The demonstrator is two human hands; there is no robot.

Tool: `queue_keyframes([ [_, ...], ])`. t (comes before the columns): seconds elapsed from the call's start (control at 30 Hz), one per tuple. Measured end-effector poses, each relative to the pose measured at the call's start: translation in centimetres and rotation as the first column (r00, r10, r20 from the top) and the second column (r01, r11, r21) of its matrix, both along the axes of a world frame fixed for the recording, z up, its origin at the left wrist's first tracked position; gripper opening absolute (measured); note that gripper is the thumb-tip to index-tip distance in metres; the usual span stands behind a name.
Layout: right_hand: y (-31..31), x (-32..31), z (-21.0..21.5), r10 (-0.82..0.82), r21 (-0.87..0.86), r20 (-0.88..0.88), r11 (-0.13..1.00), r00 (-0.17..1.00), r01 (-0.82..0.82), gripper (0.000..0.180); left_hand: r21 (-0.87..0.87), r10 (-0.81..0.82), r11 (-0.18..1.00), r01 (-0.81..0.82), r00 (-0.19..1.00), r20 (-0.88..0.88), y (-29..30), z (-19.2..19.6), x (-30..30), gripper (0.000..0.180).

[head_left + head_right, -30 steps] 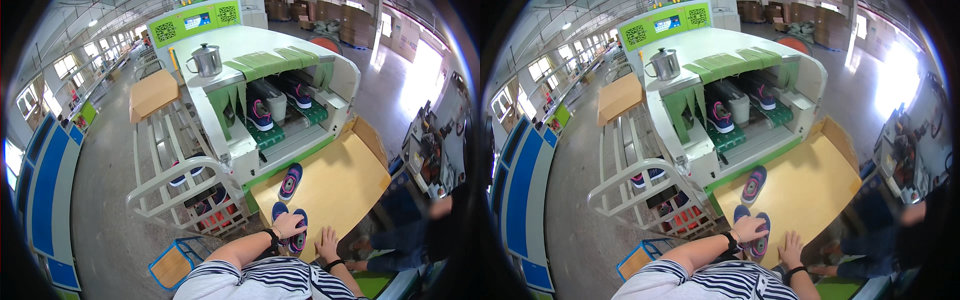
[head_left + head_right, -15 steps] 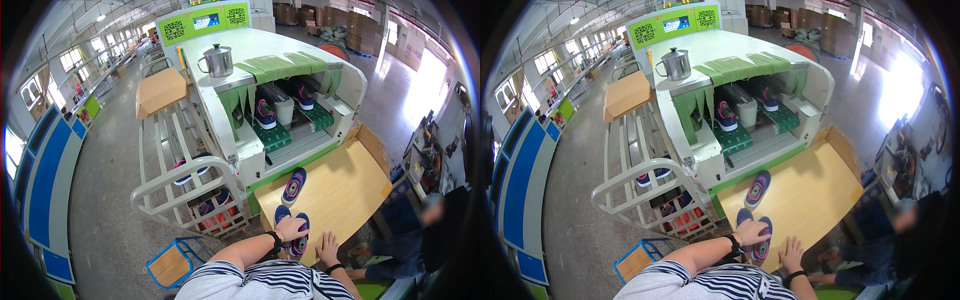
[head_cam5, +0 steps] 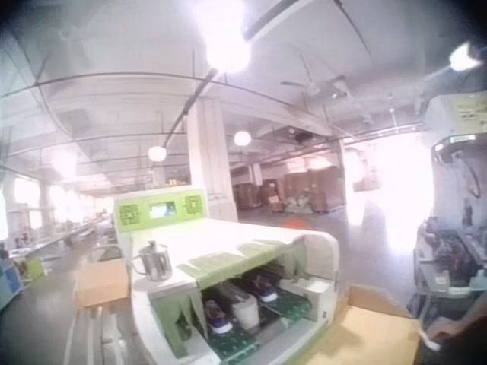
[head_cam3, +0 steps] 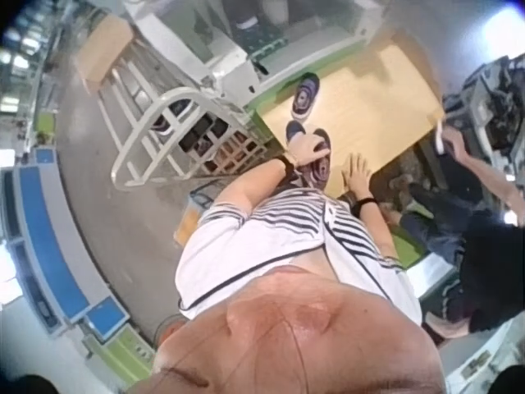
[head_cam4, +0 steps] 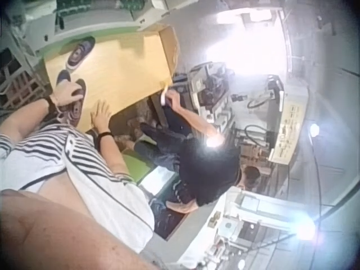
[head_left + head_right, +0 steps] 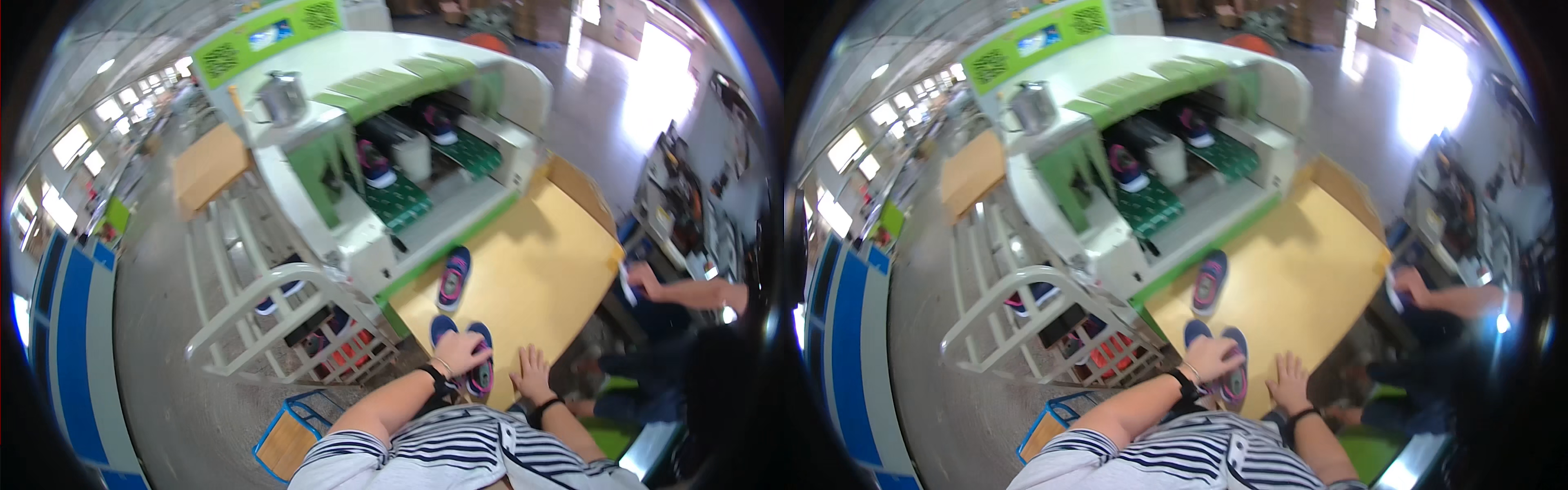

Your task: The person removes shoes from a conveyor belt, places them on a table, and turns them over. The person then picks up the shoes one at a time, inserts plastic shoe trees into them, and places the shoes back onto the conveyor belt.

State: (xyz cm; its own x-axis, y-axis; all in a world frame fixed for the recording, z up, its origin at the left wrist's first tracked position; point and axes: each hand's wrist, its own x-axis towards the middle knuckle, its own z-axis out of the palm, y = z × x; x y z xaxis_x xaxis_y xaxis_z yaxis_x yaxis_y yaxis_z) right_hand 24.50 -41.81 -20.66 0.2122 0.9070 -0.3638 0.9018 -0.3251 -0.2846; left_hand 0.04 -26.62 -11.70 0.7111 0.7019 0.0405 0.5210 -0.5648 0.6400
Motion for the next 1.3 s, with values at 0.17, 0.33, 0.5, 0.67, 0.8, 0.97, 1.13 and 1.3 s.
queue_keyframes([
  [0.17, 2.0, -0.9, 1.1, 0.027, 0.043, 0.008, 0.999, 1.000, -0.027, 0.081, 0.073, 0.071, 0.995, -0.072, 0.997, 0.012, 1.1, 0.8, -0.2, 0.030],
  [0.33, 3.0, -1.7, 2.7, -0.019, -0.014, -0.007, 1.000, 1.000, 0.018, 0.081, 0.125, 0.084, 0.988, -0.089, 0.995, 0.045, 1.2, -1.2, -0.1, 0.034],
  [0.5, 6.0, -2.6, 4.3, -0.224, -0.127, -0.768, 0.971, 0.600, 0.200, 0.080, 0.140, 0.066, 0.987, -0.076, 0.995, 0.071, 0.4, -1.5, 0.6, 0.031],
  [0.67, 7.9, -6.4, 8.9, 0.209, 0.121, -0.617, 0.978, 0.759, -0.171, 0.073, 0.146, 0.065, 0.987, -0.071, 0.997, 0.049, 0.4, -1.5, 0.4, 0.020],
  [0.8, 11.7, -3.7, 7.9, 0.155, -0.038, -0.695, 0.967, 0.702, -0.251, 0.056, 0.126, 0.077, 0.988, -0.083, 0.996, 0.053, 0.6, -1.8, 0.7, 0.019],
  [0.97, 18.4, -1.8, 10.1, 0.231, 0.235, -0.479, 0.963, 0.847, -0.130, 0.041, 0.161, 0.063, 0.984, -0.073, 0.996, 0.070, 1.0, -2.1, 0.7, 0.016],
  [1.13, 29.1, -1.3, 10.6, 0.336, 0.566, -0.403, 0.823, 0.851, -0.056, 0.033, 0.145, 0.073, 0.986, -0.077, 0.997, 0.038, 1.2, -0.9, 0.3, 0.020],
  [1.3, 38.5, 6.2, 5.9, 0.241, 0.720, -0.042, 0.680, 0.970, -0.137, 0.051, 0.086, 0.090, 0.992, -0.092, 0.996, 0.026, 1.4, -0.8, 0.6, 0.022],
])
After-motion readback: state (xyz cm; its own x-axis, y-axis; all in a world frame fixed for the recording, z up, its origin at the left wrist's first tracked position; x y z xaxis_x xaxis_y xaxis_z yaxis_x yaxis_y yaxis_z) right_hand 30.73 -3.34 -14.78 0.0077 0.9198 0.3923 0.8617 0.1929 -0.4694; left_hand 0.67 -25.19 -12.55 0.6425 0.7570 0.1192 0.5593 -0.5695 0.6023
